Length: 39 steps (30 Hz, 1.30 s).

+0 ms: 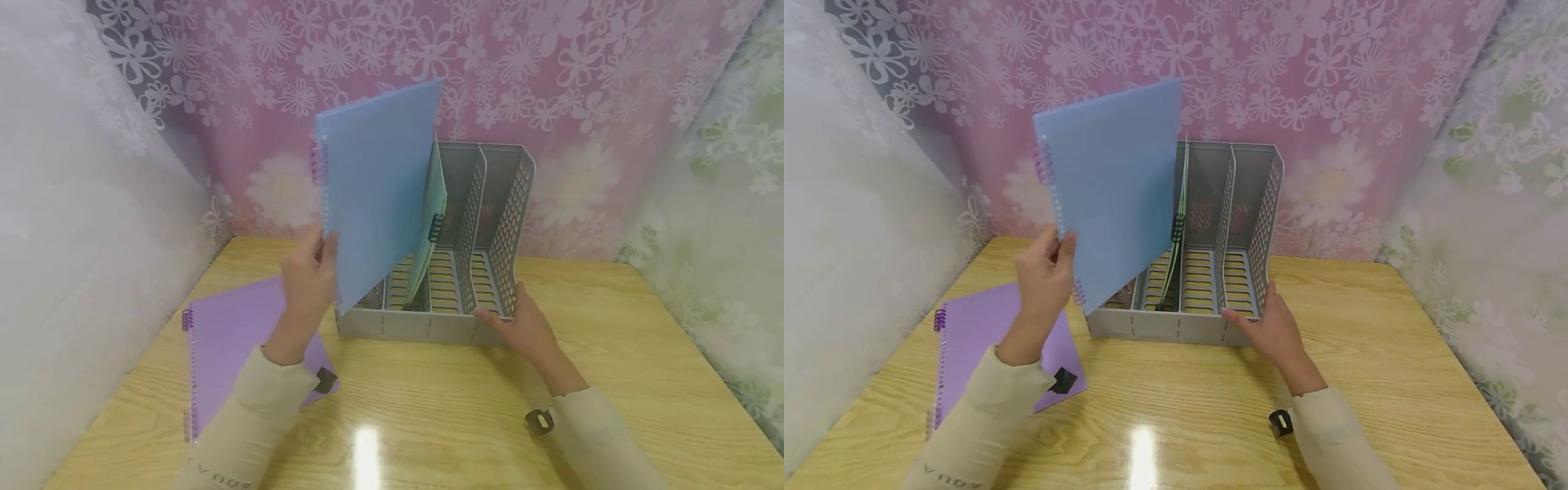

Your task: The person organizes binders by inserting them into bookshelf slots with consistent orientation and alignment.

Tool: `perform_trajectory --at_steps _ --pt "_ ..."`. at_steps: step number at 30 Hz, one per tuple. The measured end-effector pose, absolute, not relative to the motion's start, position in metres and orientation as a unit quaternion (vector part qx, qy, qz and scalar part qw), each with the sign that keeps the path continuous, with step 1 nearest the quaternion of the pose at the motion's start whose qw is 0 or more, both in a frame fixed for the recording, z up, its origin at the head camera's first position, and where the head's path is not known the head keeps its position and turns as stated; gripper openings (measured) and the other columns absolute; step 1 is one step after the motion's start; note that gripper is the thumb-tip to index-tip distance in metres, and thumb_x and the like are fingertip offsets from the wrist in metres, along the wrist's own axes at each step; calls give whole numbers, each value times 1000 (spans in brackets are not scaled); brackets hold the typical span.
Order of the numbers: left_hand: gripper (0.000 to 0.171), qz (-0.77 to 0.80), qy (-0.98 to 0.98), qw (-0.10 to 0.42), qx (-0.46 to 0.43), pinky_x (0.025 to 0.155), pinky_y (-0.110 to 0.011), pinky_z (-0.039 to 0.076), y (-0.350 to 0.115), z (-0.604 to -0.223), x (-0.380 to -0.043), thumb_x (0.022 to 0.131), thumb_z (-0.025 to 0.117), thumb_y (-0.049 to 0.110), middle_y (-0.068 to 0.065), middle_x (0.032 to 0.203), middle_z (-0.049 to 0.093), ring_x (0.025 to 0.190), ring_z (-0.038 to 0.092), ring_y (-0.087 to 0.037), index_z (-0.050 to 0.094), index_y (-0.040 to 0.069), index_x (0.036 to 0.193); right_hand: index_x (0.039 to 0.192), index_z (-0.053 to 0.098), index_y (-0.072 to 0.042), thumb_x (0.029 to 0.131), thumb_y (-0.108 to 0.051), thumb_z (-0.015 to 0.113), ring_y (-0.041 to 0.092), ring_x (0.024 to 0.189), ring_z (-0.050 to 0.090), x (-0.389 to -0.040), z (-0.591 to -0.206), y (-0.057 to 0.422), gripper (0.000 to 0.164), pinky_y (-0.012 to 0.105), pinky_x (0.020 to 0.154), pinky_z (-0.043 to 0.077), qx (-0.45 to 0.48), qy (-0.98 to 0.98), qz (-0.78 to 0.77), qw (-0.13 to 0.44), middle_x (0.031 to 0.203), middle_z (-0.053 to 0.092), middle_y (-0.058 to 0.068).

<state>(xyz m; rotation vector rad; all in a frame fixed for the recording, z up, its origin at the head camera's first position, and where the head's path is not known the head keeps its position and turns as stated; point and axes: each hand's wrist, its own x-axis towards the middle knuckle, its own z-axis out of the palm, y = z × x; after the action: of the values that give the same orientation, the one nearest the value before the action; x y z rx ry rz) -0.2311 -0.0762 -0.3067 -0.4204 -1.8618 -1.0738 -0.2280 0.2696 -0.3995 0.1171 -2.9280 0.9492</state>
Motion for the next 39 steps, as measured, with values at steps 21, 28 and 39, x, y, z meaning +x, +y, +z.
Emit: perform_trajectory --at_steps 21,28,39 --pt "14 -457 -741 450 -199 46 -29 43 -51 -318 -250 90 55 8 -15 67 61 49 47 -17 61 -4 94 143 -6 1 79 -64 53 49 128 22 -229 -400 270 109 62 99 25 25 -946 322 34 145 14 30" --pt "17 -467 -744 425 -218 47 -25 44 -37 -323 -255 91 54 11 -14 73 66 47 45 -13 62 -1 101 144 -4 1 79 -63 54 49 128 23 -228 -400 269 108 62 98 26 25 -945 323 40 145 17 29" --pt "16 -456 -750 414 -243 43 -22 38 -19 -327 -260 91 55 11 -9 62 60 45 39 -9 62 0 101 143 -5 3 79 -63 54 49 128 21 -228 -402 268 108 61 99 25 25 -947 317 39 145 13 30"
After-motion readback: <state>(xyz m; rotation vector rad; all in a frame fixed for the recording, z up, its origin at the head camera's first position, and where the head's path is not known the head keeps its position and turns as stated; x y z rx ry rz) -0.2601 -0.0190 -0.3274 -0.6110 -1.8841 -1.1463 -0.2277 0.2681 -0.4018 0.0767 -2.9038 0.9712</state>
